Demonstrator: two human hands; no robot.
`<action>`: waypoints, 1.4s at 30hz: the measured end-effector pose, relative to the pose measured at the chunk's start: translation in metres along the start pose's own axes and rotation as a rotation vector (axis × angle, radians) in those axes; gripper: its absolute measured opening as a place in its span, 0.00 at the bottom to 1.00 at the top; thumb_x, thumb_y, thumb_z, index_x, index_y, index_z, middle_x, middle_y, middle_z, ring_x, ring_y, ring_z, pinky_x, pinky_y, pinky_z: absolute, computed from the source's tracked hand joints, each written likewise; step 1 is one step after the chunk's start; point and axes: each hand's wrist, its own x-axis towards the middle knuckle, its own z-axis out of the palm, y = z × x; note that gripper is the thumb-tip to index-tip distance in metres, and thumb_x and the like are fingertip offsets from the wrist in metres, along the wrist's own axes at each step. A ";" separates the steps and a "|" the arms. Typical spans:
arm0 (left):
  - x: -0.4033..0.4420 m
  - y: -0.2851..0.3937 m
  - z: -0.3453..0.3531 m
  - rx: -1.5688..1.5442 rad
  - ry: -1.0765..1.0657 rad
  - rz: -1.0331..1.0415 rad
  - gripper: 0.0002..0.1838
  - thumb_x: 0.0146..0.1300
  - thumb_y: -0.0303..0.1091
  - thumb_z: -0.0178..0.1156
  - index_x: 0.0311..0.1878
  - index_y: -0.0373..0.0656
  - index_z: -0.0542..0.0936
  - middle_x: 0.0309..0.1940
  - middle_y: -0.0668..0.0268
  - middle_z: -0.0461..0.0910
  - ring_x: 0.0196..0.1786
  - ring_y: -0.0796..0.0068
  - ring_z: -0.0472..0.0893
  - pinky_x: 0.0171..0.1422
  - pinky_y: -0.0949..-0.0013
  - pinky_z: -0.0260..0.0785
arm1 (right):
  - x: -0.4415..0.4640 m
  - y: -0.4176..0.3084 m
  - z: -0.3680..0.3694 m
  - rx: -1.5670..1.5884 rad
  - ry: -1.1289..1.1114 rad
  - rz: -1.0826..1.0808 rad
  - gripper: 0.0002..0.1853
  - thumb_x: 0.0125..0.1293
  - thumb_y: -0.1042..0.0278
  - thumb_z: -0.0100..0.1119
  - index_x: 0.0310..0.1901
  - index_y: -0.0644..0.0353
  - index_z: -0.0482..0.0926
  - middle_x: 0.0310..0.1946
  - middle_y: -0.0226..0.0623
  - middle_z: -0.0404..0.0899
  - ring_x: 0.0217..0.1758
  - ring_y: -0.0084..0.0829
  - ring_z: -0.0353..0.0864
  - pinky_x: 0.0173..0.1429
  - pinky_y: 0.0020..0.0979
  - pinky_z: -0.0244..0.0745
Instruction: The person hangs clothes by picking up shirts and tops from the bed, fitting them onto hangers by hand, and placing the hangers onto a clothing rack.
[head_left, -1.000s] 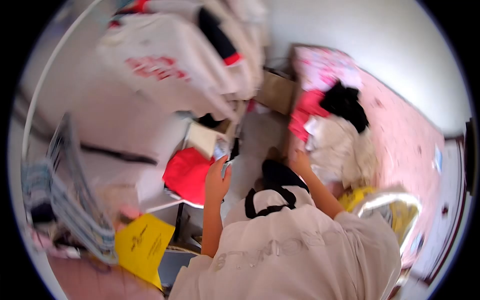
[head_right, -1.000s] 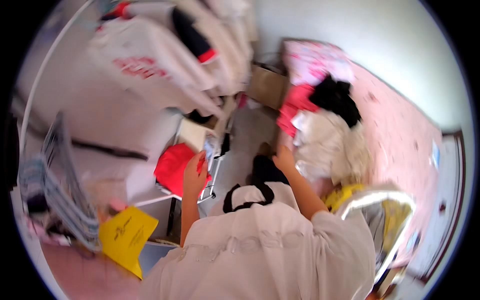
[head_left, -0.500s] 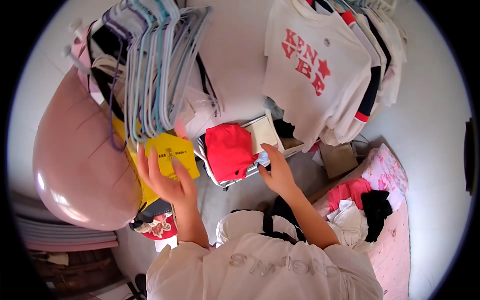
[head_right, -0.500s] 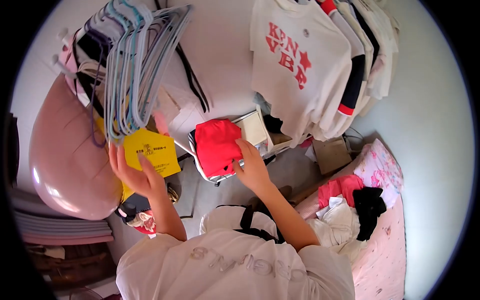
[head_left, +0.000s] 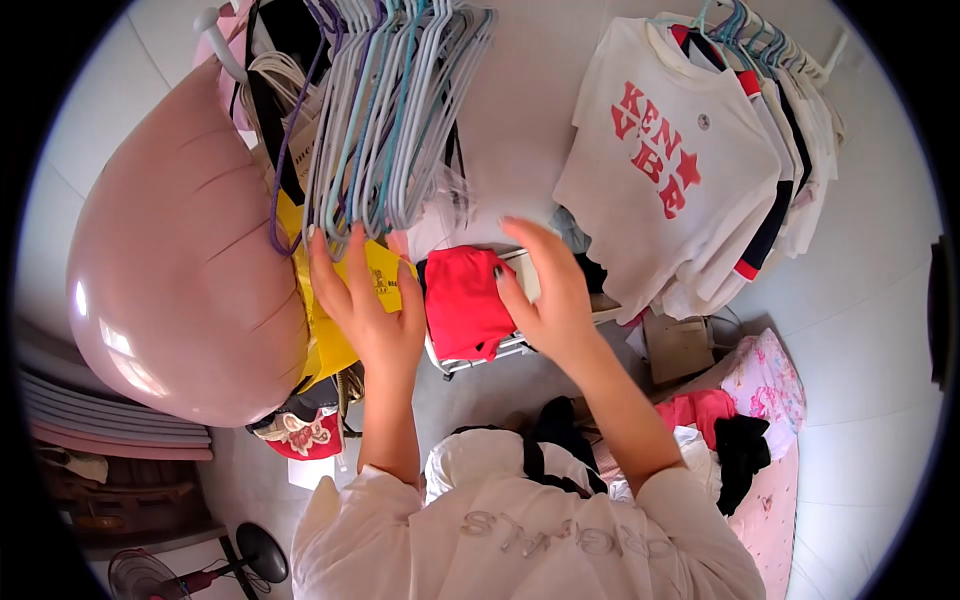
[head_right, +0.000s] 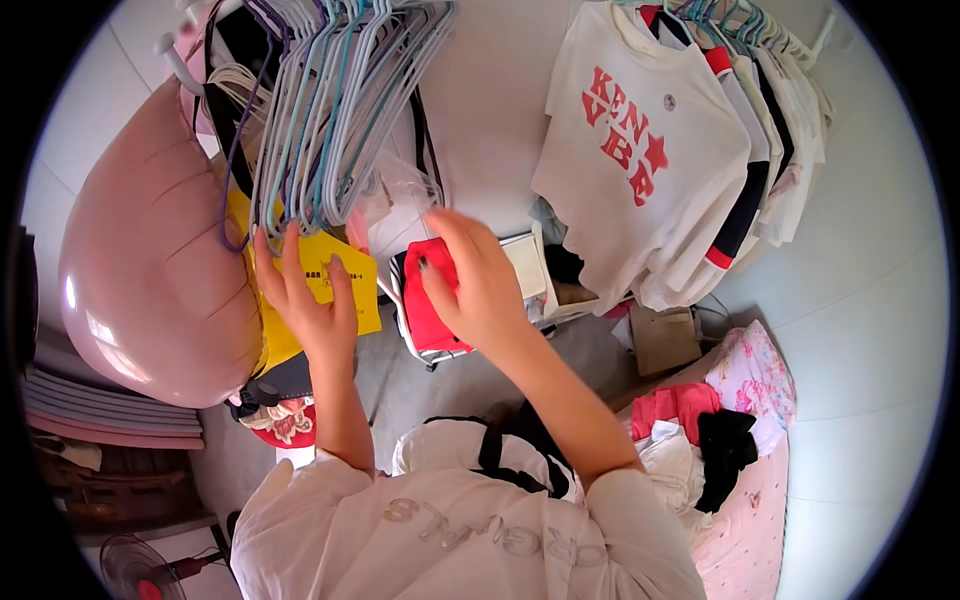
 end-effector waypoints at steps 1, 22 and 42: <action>0.000 0.001 0.000 0.027 -0.019 0.027 0.26 0.50 0.28 0.57 0.55 0.38 0.69 0.63 0.46 0.53 0.64 0.44 0.54 0.64 0.49 0.47 | 0.017 -0.005 0.000 -0.014 0.020 -0.045 0.21 0.50 0.75 0.56 0.49 0.64 0.69 0.48 0.44 0.72 0.52 0.43 0.69 0.55 0.38 0.64; 0.034 0.005 0.015 -0.155 -0.043 0.063 0.23 0.56 0.24 0.52 0.56 0.29 0.64 0.55 0.40 0.64 0.58 0.42 0.65 0.60 0.56 0.57 | 0.132 0.018 0.039 -0.262 -0.270 -0.776 0.17 0.46 0.68 0.59 0.42 0.59 0.75 0.44 0.32 0.74 0.55 0.32 0.68 0.57 0.36 0.63; 0.050 -0.002 0.068 -0.195 0.043 0.103 0.14 0.56 0.21 0.51 0.47 0.36 0.75 0.52 0.54 0.70 0.55 0.59 0.70 0.55 0.61 0.61 | 0.134 0.042 -0.003 -0.183 -0.238 -0.727 0.10 0.48 0.63 0.58 0.29 0.57 0.72 0.31 0.31 0.72 0.43 0.30 0.72 0.56 0.38 0.61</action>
